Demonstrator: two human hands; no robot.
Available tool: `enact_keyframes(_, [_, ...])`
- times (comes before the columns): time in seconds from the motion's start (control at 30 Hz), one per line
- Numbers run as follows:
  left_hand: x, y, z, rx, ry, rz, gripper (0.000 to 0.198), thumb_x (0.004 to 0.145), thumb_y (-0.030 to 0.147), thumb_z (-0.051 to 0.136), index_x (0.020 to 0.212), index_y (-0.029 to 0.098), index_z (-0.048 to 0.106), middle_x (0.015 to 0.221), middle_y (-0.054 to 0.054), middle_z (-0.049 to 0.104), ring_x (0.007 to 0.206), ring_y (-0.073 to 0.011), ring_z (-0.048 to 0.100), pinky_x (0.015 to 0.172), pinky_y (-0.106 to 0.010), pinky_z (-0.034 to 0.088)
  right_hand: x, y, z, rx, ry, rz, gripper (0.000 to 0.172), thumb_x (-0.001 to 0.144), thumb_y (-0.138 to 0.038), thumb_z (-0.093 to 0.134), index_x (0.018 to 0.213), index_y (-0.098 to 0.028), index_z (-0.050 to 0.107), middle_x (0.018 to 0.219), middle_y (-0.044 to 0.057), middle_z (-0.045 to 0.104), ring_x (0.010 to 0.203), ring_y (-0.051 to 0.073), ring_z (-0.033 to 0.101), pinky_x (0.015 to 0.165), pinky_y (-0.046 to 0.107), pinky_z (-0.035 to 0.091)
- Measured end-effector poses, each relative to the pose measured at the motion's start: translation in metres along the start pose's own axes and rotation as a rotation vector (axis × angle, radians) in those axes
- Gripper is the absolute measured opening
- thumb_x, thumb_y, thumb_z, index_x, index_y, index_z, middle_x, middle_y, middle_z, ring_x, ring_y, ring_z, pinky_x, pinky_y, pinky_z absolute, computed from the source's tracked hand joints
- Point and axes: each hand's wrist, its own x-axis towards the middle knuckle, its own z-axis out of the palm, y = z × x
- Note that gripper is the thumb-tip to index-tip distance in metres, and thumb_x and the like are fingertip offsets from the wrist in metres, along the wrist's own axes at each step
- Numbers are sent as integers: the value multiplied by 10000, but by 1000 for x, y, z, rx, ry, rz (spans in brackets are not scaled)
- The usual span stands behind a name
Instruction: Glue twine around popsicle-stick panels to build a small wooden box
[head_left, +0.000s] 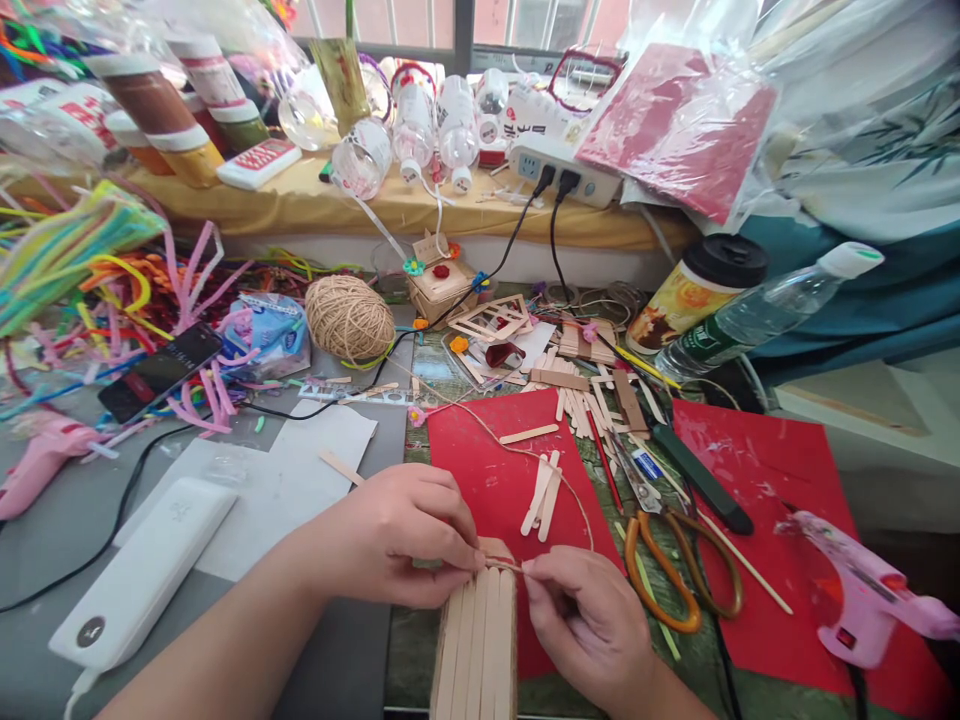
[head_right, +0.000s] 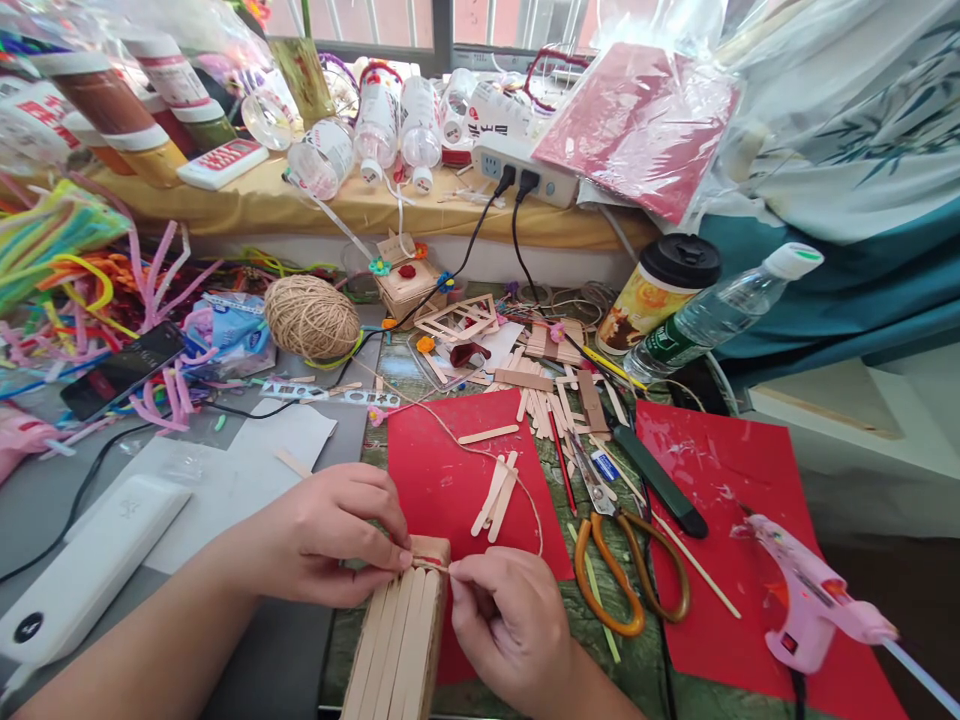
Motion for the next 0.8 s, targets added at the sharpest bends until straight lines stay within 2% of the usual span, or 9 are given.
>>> enact_keyframes(0.13, [0,0,1,5,0,0,197,904,114,765,1039,254,733,907,-66,813,768,-187,732,737,-333,547,3,-1,-1,-9,-8,-20,189,922,-103,638,1018,-261,680,583,-65,606,480,143,594,558,252,516])
enact_keyframes(0.33, [-1,-1,2,-10,-21,-23,223,908,97,748,1066,253,730,935,-59,814,795,-197,709,761,-360,521,1,2,0,4,-39,-94,207,924,-96,613,1045,-261,644,639,-41,666,514,151,601,559,266,496])
enact_keyframes(0.43, [-3,-2,-2,-28,-56,-23,215,905,200,821,1095,251,733,977,-70,820,821,-213,716,778,-378,518,-2,4,0,22,-32,-130,100,1007,-241,596,1095,-238,645,684,-4,697,564,169,650,612,291,547])
enact_keyframes(0.53, [-4,-1,-8,-44,-109,-36,345,859,351,917,1132,251,732,993,-68,823,857,-222,747,820,-380,526,-3,4,0,38,-26,-143,303,1074,-493,538,1117,-217,655,630,-11,642,537,177,633,599,308,548])
enact_keyframes(0.6, [-5,1,-11,-68,-144,-64,396,835,396,940,1142,254,735,1012,-63,823,890,-220,766,855,-371,531,-2,3,1,31,-31,-143,377,1065,-588,552,1077,-223,646,628,-14,639,528,173,628,578,302,527])
enact_keyframes(0.8, [-7,0,-10,-188,-158,-135,439,825,437,937,1181,259,752,1145,-92,805,1021,-232,769,919,-338,565,-1,1,3,44,-84,-93,312,1076,-553,584,1005,-249,597,680,-16,681,564,161,654,596,283,512])
